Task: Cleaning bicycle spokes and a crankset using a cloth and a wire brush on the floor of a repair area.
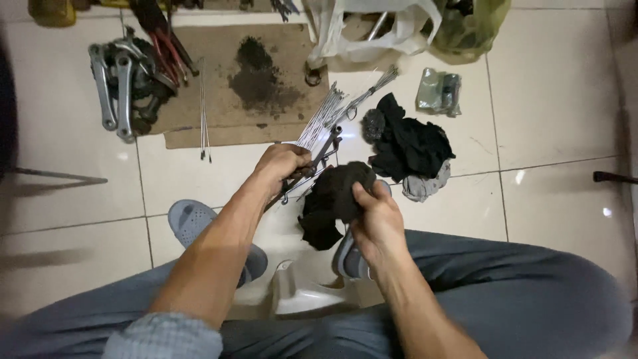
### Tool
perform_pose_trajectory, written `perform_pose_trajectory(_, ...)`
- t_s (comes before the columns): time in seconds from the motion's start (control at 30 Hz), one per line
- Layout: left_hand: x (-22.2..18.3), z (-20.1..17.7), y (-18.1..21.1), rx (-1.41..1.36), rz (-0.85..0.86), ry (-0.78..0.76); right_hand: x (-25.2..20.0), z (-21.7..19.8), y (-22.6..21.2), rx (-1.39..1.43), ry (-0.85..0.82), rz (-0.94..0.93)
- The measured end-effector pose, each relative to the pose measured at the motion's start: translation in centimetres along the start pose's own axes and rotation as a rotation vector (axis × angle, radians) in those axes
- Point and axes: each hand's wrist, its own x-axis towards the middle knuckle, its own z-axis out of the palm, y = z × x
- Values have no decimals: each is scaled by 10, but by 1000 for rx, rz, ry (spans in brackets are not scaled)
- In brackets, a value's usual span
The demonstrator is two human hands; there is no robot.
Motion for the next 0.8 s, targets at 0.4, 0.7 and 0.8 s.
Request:
perform_pose_trajectory(0.4, -98, 23, 59, -200, 185, -100, 30, 11, -1, -45, -122, -420)
perform_pose_trajectory(0.7, -126, 19, 48, -158, 216, -54, 36, 4, 14, -5, -181, -365)
perform_pose_trajectory(0.8, -141, 14, 47, -115, 212, -70, 37, 5, -11, 13, -177, -366)
